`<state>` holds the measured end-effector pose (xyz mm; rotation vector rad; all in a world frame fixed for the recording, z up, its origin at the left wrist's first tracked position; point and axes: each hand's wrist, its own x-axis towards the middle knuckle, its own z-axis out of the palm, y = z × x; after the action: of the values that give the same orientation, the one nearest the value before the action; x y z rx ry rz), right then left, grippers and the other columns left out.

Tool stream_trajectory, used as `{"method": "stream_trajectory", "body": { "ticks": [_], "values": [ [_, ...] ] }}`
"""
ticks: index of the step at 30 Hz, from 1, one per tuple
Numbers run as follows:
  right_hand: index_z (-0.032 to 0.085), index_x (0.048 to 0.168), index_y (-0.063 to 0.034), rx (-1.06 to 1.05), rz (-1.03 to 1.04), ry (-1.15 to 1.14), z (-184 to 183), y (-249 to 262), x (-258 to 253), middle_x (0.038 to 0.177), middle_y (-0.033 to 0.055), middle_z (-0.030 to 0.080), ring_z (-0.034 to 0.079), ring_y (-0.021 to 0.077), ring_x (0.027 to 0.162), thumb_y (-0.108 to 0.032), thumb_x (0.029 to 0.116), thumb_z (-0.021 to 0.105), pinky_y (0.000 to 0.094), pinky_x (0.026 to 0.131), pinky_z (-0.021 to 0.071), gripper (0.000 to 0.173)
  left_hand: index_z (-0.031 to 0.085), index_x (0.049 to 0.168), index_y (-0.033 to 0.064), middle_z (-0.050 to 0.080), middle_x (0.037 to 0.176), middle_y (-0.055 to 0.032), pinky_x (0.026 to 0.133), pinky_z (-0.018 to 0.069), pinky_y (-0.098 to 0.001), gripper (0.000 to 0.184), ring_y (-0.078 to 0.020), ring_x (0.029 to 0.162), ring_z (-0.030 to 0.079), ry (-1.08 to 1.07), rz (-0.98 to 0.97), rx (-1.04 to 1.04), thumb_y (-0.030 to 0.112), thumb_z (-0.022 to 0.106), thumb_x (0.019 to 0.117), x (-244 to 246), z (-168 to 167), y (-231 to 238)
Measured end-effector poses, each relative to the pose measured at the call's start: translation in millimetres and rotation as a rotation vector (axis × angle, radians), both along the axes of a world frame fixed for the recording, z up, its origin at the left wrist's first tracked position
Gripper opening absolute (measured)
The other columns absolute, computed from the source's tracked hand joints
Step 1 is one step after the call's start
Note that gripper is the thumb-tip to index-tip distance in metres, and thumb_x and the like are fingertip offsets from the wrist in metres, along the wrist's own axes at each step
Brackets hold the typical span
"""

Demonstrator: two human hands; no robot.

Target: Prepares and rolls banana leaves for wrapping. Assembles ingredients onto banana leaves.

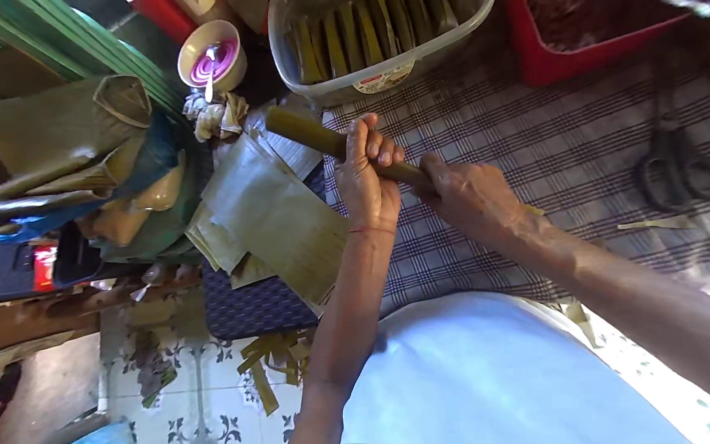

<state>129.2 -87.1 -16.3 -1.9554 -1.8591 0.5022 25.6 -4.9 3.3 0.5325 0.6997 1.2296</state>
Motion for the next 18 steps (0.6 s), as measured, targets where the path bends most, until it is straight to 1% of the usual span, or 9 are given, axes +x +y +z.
{"method": "stream_trajectory", "body": {
  "ticks": [2,5,7,9,11,12,15,16,18],
  "values": [
    [0.061,0.109,-0.0031,-0.076,0.019,0.090,8,3,0,0.071,0.0138,0.061,0.064,0.0348,0.063,-0.022,0.0997,0.066,0.0490,0.055,0.0491,0.021,0.059,0.091,0.0110,0.044,0.053,0.0088,0.048,0.0458,-0.0166,0.034,-0.0031,0.043,0.046,-0.050,-0.034,0.053,0.018,0.034,0.1119,-3,-1,1],
    [0.058,0.096,-0.0074,-0.495,0.150,0.933,21,8,10,0.055,-0.0023,0.043,0.041,0.0045,0.039,-0.015,0.0992,0.067,0.0181,0.036,0.0381,0.012,0.066,0.090,0.0117,0.053,0.057,0.0085,0.049,0.0437,-0.0171,0.027,-0.0023,0.047,0.050,-0.404,-0.361,0.243,0.025,0.049,0.1062,-19,-17,9],
    [0.056,0.095,-0.0081,-0.672,0.195,1.268,20,9,13,0.052,-0.0053,0.043,0.042,0.0003,0.035,-0.011,0.0999,0.063,0.0148,0.034,0.0409,0.009,0.066,0.088,0.0101,0.054,0.057,0.0069,0.048,0.0425,-0.0174,0.021,-0.0030,0.046,0.051,-0.529,-0.465,0.270,0.026,0.061,0.1002,-20,-20,11],
    [0.061,0.099,-0.0072,-0.447,0.123,0.819,22,10,11,0.059,0.0007,0.050,0.046,0.0076,0.043,-0.019,0.0990,0.069,0.0218,0.040,0.0418,0.014,0.062,0.085,0.0125,0.047,0.052,0.0093,0.045,0.0404,-0.0161,0.033,-0.0015,0.042,0.045,-0.297,-0.284,0.192,0.025,0.043,0.1086,-13,-7,2],
    [0.063,0.109,-0.0043,-0.239,0.050,0.343,18,11,3,0.074,0.0105,0.061,0.062,0.0272,0.066,-0.022,0.0990,0.068,0.0458,0.060,0.0493,0.021,0.057,0.085,0.0142,0.040,0.051,0.0098,0.044,0.0413,-0.0156,0.036,-0.0020,0.040,0.041,-0.014,-0.082,0.066,0.024,0.034,0.1122,-3,4,-3],
    [0.062,0.110,-0.0033,-0.220,0.045,0.294,16,12,2,0.075,0.0125,0.062,0.064,0.0306,0.068,-0.022,0.0993,0.067,0.0493,0.062,0.0504,0.022,0.057,0.088,0.0138,0.041,0.052,0.0092,0.045,0.0428,-0.0157,0.035,-0.0023,0.041,0.042,0.037,-0.043,0.041,0.024,0.034,0.1125,0,5,-3],
    [0.059,0.096,-0.0078,-0.468,0.172,0.929,14,11,13,0.055,-0.0019,0.044,0.041,0.0052,0.039,-0.016,0.1002,0.065,0.0195,0.036,0.0381,0.011,0.059,0.089,0.0139,0.047,0.056,0.0087,0.050,0.0457,-0.0167,0.037,-0.0026,0.047,0.049,-0.115,-0.219,0.122,0.024,0.032,0.1124,-8,-3,-2],
    [0.058,0.096,-0.0079,-0.597,0.208,1.169,11,11,18,0.053,-0.0037,0.043,0.041,0.0025,0.036,-0.014,0.0999,0.064,0.0171,0.035,0.0403,0.010,0.060,0.086,0.0139,0.050,0.056,0.0084,0.050,0.0454,-0.0175,0.040,-0.0028,0.048,0.051,-0.214,-0.305,0.158,0.025,0.033,0.1116,-12,-8,0],
    [0.060,0.096,-0.0056,-0.566,0.160,1.090,14,12,21,0.060,0.0019,0.051,0.048,0.0076,0.040,-0.013,0.0970,0.069,0.0216,0.039,0.0454,0.011,0.060,0.082,0.0132,0.049,0.055,0.0081,0.049,0.0445,-0.0181,0.038,-0.0035,0.046,0.049,-0.211,-0.291,0.155,0.020,0.037,0.1107,-9,-7,-3]
  ]
}}
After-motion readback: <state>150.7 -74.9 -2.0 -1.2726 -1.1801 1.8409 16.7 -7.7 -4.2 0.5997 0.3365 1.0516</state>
